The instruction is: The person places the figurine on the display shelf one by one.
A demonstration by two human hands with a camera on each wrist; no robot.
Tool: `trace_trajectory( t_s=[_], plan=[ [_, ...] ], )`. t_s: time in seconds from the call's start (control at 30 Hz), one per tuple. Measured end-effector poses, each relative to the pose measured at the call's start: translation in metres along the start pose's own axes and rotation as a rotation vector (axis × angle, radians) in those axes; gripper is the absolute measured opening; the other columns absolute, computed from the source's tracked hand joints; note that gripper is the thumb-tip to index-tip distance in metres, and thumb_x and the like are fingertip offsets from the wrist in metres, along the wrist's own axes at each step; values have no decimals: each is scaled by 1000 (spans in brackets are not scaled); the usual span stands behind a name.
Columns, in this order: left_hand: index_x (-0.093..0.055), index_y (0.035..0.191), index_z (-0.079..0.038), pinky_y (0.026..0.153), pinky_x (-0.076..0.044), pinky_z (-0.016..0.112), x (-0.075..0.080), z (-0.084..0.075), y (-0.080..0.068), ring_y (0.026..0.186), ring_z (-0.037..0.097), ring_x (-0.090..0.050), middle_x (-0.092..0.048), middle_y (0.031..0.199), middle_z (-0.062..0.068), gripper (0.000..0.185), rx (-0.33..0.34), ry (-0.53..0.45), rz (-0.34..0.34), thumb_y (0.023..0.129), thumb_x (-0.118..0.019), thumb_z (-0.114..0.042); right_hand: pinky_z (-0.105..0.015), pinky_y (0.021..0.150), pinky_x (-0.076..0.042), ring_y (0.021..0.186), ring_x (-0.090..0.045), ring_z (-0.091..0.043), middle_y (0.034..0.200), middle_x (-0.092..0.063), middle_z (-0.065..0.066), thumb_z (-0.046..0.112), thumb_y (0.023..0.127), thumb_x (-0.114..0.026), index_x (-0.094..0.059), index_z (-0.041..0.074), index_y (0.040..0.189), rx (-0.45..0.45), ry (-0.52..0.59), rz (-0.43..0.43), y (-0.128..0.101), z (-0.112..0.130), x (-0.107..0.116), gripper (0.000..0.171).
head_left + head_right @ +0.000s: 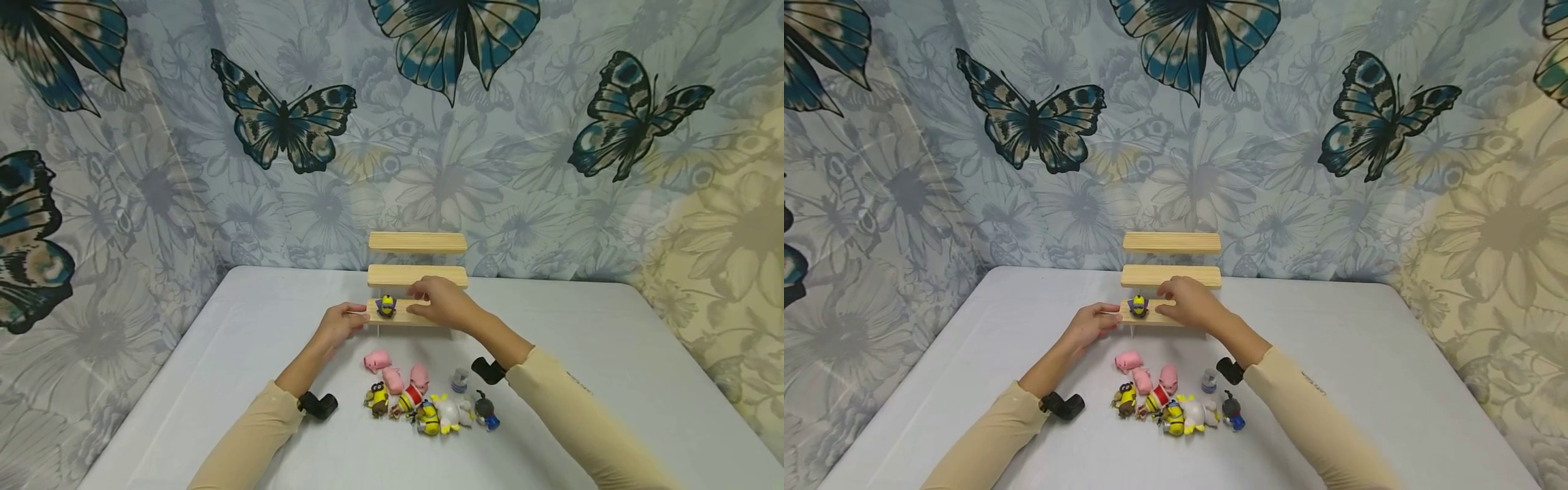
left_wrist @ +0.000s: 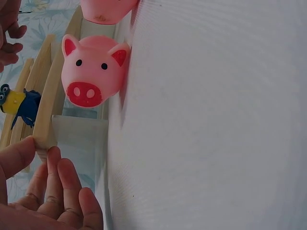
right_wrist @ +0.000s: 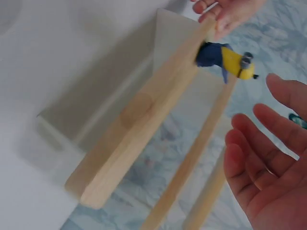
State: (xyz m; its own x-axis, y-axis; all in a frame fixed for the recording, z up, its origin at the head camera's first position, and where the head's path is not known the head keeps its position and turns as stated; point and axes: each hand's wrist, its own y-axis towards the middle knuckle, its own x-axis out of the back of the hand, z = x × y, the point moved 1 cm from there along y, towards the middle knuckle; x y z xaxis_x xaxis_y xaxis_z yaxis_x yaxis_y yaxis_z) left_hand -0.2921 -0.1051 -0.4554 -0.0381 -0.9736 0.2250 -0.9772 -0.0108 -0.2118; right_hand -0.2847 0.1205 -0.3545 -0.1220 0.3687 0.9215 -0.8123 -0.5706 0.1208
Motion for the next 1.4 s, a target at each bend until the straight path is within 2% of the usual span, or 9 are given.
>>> trace_trajectory(
  t_s=[0.37,0.63,0.87,1.0,1.2,1.4],
  plan=[
    [-67,118,-6,70,-47,28,0,3,1,83,16,-63,-72,93,9,32,13,-1,3,90,-69,-19,-26,70,-49,82,-60,-11,95,-69,-3,13,92,-66,-72,5,106,45,48,97,-48,-17,6,17],
    [-66,119,-7,70,-47,28,1,1,-1,84,16,-63,-71,93,8,32,10,0,8,90,-69,-19,-22,67,-48,78,-56,-4,96,-68,0,14,91,-67,-72,8,104,51,68,177,-75,-25,0,15],
    [-66,118,-6,69,-48,27,1,1,-1,83,15,-63,-72,92,7,31,5,3,11,90,-69,-19,-32,76,-52,88,-61,-16,101,-67,-5,8,88,-68,-72,6,107,65,95,258,-86,-32,-11,19],
    [-66,118,-6,69,-47,27,1,1,1,81,14,-62,-71,95,9,31,7,0,14,90,-69,-19,-32,78,-52,91,-61,-19,103,-66,-2,2,83,-68,-72,9,107,50,94,322,-89,-35,-18,25],
    [-66,119,-7,69,-47,27,1,1,0,80,13,-60,-71,97,12,31,6,2,16,91,-68,-19,-29,74,-48,87,-57,-13,97,-64,4,-3,78,-67,-73,12,104,-16,77,372,-92,-39,-27,30],
    [-66,121,-8,72,-48,28,2,0,0,83,13,-61,-71,98,10,33,11,11,18,91,-67,-21,-21,64,-45,71,-49,-1,85,-64,6,1,81,-69,-74,8,101,31,77,321,-93,-50,-36,22]
  ],
)
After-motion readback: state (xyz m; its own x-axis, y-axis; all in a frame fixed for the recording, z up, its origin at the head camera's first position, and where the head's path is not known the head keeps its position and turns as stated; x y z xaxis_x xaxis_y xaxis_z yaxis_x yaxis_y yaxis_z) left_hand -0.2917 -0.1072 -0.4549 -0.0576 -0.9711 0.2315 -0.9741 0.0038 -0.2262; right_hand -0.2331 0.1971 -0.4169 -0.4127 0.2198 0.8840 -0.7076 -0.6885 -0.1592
